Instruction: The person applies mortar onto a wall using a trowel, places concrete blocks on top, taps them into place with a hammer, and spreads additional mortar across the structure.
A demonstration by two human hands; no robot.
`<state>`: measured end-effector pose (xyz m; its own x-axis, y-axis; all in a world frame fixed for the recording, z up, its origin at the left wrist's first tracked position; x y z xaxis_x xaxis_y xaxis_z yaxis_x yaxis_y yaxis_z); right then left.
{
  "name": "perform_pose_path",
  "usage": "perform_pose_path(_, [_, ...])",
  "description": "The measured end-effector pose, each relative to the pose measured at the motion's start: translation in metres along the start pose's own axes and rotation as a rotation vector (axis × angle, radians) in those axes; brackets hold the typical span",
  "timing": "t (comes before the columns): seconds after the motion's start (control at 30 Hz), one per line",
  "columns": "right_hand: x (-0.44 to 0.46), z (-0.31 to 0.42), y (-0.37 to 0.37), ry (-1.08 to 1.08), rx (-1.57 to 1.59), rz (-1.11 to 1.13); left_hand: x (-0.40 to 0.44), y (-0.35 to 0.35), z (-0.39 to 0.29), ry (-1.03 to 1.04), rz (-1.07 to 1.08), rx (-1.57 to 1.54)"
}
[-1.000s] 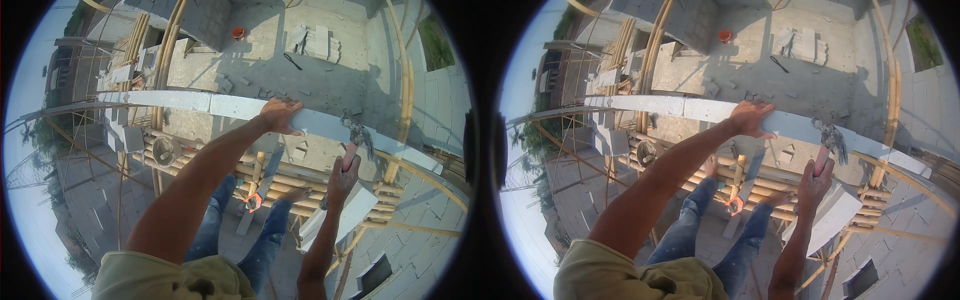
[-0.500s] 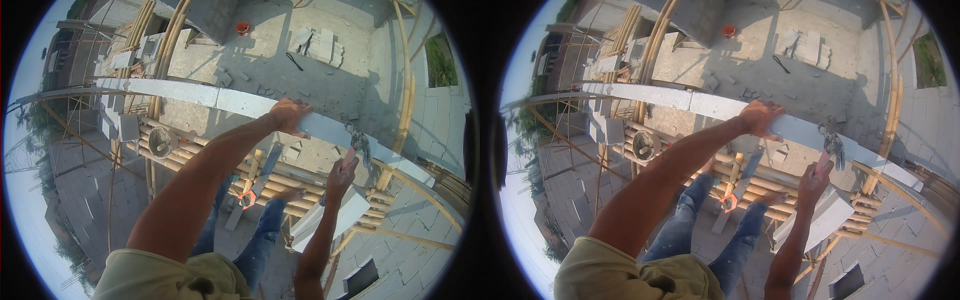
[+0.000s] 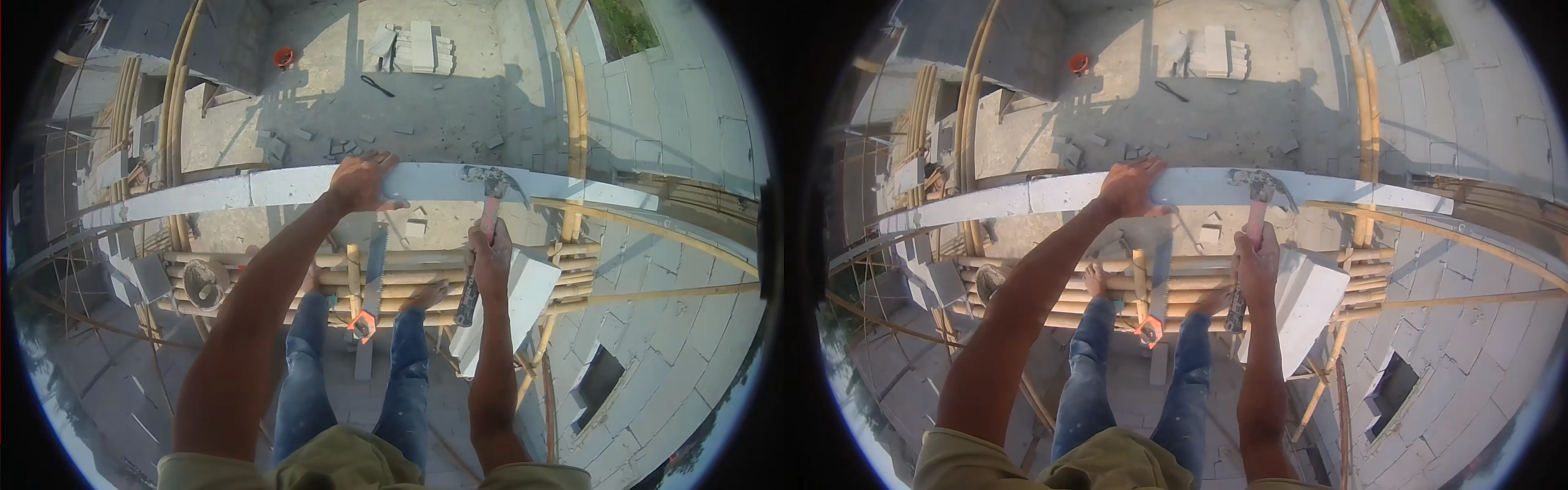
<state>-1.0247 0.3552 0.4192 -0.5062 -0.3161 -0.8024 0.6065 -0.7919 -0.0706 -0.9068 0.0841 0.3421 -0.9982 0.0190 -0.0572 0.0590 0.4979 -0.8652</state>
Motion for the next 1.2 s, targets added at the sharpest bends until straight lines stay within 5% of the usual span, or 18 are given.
perform_pose_path(0.13, [-0.020, 0.021, -0.062, -0.133, 0.343, -0.113, -0.001, 0.009, 0.005, -0.057, 0.025, -0.041])
perform_pose_path(0.37, [0.030, 0.064, -0.157, -0.091, 0.074, -0.332, 0.004, 0.005, -0.001, -0.055, 0.037, -0.001])
perform_pose_path(0.43, [0.054, 0.057, -0.160, -0.022, 0.355, -0.152, 0.006, 0.001, -0.004, -0.095, 0.076, -0.038])
perform_pose_path(0.6, [0.075, 0.046, -0.158, -0.083, 0.665, -0.162, 0.006, 0.003, -0.007, -0.049, 0.011, -0.012])
perform_pose_path(0.67, [0.084, 0.041, -0.170, 0.144, 0.612, -0.040, 0.008, 0.001, -0.009, -0.049, 0.021, -0.023])
perform_pose_path(0.7, [0.091, 0.041, -0.189, 0.321, 0.556, 0.210, 0.007, 0.002, -0.009, -0.033, -0.013, 0.019])
perform_pose_path(0.8, [0.082, 0.043, -0.207, 0.423, 0.619, 0.447, 0.008, 0.002, -0.012, -0.031, -0.046, 0.051])
perform_pose_path(0.9, [0.082, 0.034, -0.203, 0.187, 0.709, 0.166, 0.005, 0.006, -0.009, -0.045, -0.024, 0.049])
perform_pose_path(1.13, [0.067, 0.034, -0.191, 0.322, 0.531, 0.354, 0.005, 0.019, 0.003, -0.001, -0.051, 0.107])
perform_pose_path(1.2, [0.045, 0.040, -0.173, 0.234, 0.516, 0.154, 0.003, 0.021, 0.005, -0.017, -0.018, 0.106])
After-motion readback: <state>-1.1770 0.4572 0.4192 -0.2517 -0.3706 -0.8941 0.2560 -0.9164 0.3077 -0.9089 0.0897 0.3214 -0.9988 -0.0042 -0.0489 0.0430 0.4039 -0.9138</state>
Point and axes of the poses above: each hand's wrist, its own x-axis towards the middle knuckle, its own y-axis out of the palm, z = x × y, the point moved 1 cm from there along x, towards the middle knuckle, and after that the axes turned 15 degrees about y, right-handed, at the moved point
